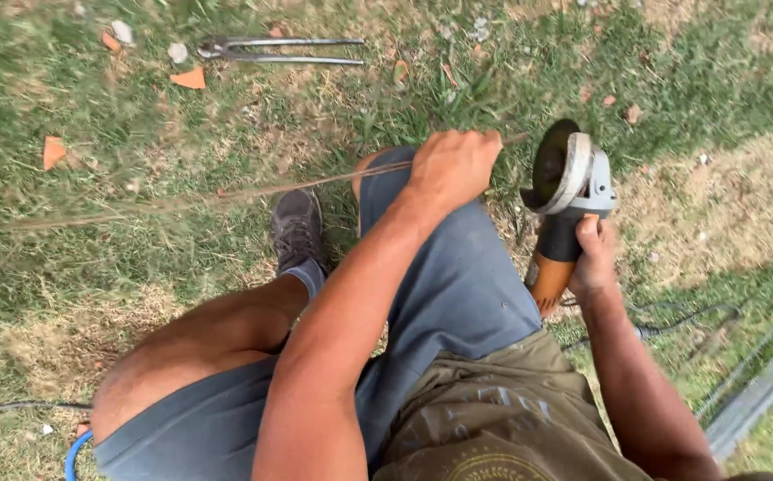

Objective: The person uses pliers to bend and straighten a metal rod against a brick wall. They then sit on the ground and use an angle grinder to cut the rod. Finally, they stand up and continue bending the rod with the pliers.

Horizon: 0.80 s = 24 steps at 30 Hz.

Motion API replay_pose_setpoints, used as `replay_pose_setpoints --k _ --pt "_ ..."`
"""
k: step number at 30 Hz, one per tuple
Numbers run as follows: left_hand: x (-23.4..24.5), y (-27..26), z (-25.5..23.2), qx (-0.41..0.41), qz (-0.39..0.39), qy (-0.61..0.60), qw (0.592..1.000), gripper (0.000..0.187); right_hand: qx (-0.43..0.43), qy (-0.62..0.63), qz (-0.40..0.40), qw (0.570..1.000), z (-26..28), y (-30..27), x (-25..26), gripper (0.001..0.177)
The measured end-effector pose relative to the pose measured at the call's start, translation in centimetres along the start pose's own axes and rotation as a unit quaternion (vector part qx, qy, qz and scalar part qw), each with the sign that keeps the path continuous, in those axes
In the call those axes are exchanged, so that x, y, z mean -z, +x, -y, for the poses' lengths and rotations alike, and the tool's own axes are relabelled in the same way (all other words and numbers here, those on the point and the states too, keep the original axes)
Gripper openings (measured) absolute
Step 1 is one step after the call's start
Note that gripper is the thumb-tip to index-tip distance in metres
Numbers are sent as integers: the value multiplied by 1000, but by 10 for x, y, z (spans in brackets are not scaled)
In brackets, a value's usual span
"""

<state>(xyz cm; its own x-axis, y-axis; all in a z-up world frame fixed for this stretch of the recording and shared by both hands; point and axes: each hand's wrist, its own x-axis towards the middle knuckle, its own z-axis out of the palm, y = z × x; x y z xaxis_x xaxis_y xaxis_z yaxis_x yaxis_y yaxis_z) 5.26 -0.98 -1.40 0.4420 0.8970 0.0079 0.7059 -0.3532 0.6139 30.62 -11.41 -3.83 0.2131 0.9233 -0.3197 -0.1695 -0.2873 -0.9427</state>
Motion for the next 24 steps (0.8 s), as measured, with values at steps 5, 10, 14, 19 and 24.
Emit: replay_pose_setpoints --k 5,10,14,19,24 --pt "-4 -7 5 25 -9 -11 1000 32 -55 4 12 998 -2 10 6 41" --pt "-33 -7 11 99 9 63 993 39 -196 94 186 958 -22 48 43 85" --pt "-27 -6 8 86 4 69 994 40 -290 131 273 908 -37 84 64 73" --pt "-22 -27 12 85 -10 64 994 42 -284 249 341 861 28 74 23 90" --pt "-22 -26 8 110 -18 58 992 48 -243 -197 144 939 -35 119 96 46"
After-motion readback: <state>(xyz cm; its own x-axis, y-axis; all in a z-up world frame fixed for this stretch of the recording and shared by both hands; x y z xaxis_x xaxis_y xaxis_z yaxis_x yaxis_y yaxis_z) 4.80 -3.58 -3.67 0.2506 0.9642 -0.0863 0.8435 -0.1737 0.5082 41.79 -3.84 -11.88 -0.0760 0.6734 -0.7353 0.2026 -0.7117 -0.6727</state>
